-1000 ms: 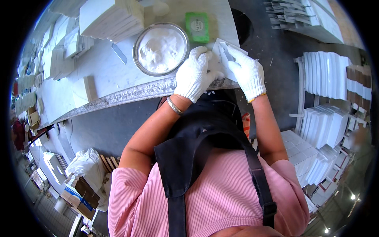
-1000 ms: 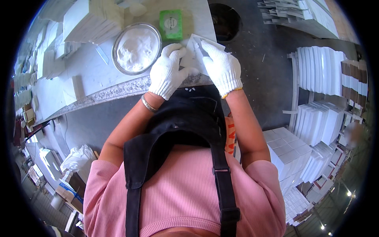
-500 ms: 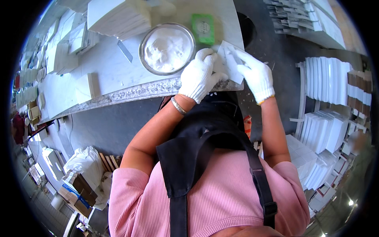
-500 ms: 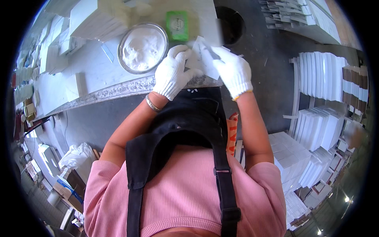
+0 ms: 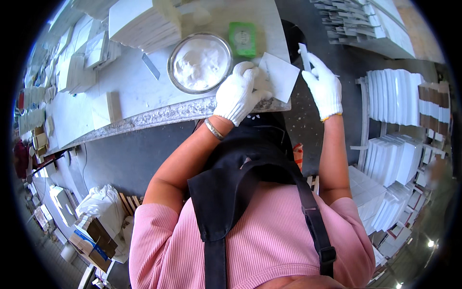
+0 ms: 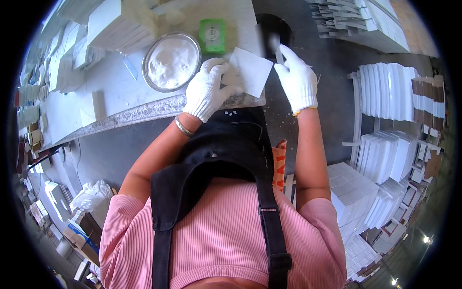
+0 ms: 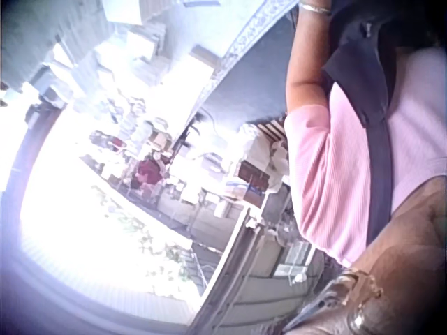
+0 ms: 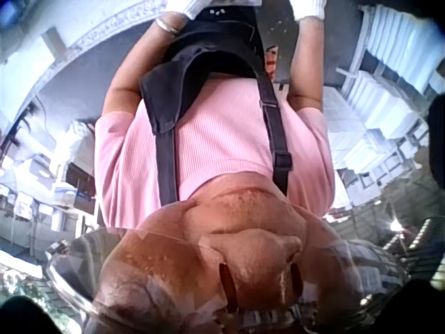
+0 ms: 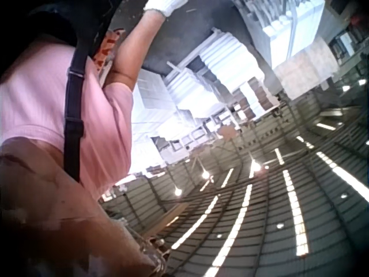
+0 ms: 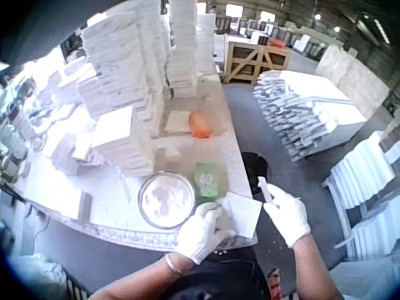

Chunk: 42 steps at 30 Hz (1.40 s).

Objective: The person applies a white paste to the edges of small white square tiles using a metal spatula, then stacks them on a table. The person also adjusts the head-mounted camera during the task.

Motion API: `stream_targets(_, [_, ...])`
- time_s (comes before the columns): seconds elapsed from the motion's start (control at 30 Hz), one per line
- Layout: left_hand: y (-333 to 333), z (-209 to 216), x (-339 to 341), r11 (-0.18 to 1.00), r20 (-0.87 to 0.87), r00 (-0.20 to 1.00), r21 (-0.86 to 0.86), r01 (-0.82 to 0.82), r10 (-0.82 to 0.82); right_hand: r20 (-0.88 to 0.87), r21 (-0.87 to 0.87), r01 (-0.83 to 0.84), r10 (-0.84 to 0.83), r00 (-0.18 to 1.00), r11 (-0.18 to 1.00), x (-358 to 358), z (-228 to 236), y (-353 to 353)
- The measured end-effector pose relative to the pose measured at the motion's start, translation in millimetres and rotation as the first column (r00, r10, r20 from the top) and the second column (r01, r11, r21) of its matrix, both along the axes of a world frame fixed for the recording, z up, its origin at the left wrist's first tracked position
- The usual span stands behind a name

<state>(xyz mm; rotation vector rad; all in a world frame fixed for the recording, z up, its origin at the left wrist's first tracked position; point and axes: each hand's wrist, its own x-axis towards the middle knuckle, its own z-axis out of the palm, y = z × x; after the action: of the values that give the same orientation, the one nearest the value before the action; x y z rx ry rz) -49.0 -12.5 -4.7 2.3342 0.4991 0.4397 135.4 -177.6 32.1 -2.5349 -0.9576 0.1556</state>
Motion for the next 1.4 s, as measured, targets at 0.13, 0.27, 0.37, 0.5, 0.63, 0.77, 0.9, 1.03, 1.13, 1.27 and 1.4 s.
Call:
stream_targets(0.13, [-1,2,0,0.999,0.013,1.0,0.051,-0.005,0.004,0.238,-0.164,-0.092,0.13,0.962,0.982,-13,6,19])
stream_targets(0.27, [-2,3,0,0.999,-0.003,1.0,0.048,0.0,0.001,0.382,-0.332,-0.134,0.263,0.886,0.934,-26,5,16])
stream_targets(0.37, [-1,2,0,0.998,-0.011,1.0,0.057,0.001,0.0,0.405,-0.409,-0.203,0.377,0.833,0.89,-32,11,6])
stream_targets(0.5, [-1,4,-2,0.999,0.006,1.0,0.049,0.004,-0.004,0.323,-0.376,-0.25,0.379,0.867,0.892,-41,37,-24])
stream_targets(0.63, [-7,12,-7,0.998,0.031,1.0,0.057,0.001,-0.003,0.155,-0.137,-0.082,0.103,0.983,0.987,-34,63,-60])
stream_targets(0.77, [-16,28,8,0.951,0.083,0.989,0.295,0.089,-0.119,-0.136,0.11,0.132,-0.117,0.984,0.985,-20,35,-93])
stream_targets(0.9, [-24,17,50,0.863,0.046,0.997,0.504,0.024,-0.054,-0.398,0.252,0.277,-0.161,0.903,0.927,-28,29,-90])
stream_targets(1.03, [-50,6,74,0.85,0.051,0.944,0.452,0.27,-0.327,-0.53,0.317,0.405,-0.194,0.825,0.858,-30,25,-90])
stream_targets(1.13, [-66,7,66,0.731,0.114,0.722,0.132,0.669,-0.682,-0.595,0.391,0.507,-0.21,0.776,0.768,-24,16,-91])
stream_targets(1.27, [-63,13,43,0.8,0.349,0.725,0.163,0.577,-0.594,-0.579,0.385,0.449,-0.168,0.798,0.806,-16,14,-75])
stream_targets(1.4, [-46,34,37,0.962,0.032,0.997,0.266,0.06,-0.071,-0.62,0.28,0.372,-0.13,0.774,0.885,-4,13,-53])
